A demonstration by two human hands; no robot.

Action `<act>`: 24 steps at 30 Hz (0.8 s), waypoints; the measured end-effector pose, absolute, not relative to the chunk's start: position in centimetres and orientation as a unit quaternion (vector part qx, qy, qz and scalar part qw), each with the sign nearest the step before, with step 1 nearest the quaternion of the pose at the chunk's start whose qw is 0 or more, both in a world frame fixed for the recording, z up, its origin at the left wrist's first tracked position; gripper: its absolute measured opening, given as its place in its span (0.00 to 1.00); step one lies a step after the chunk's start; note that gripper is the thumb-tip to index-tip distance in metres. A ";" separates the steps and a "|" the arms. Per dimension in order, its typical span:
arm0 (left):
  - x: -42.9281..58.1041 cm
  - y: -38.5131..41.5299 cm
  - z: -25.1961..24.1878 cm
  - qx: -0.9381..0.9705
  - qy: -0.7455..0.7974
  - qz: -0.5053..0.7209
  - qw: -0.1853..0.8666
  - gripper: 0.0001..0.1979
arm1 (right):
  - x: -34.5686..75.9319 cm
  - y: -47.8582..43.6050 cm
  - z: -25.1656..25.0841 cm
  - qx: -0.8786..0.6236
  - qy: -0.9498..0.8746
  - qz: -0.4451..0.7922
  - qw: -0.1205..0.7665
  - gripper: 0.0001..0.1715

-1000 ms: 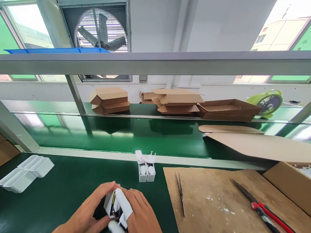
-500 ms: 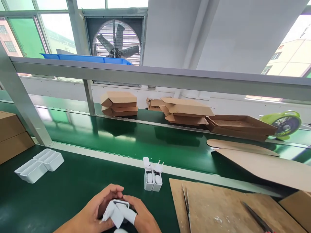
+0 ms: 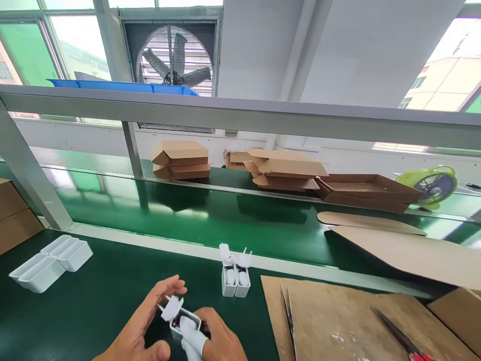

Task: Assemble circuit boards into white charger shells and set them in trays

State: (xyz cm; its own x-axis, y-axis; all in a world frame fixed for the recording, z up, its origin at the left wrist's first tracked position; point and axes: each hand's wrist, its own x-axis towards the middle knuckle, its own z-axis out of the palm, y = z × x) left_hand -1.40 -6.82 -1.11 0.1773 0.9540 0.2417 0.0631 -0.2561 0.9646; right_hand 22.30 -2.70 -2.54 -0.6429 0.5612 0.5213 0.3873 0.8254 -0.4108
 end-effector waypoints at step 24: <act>-1.5 -6.3 0.8 0.604 0.472 0.427 0.481 0.15 | 21.3 -3.2 -4.1 -0.318 -0.906 0.065 0.273 0.22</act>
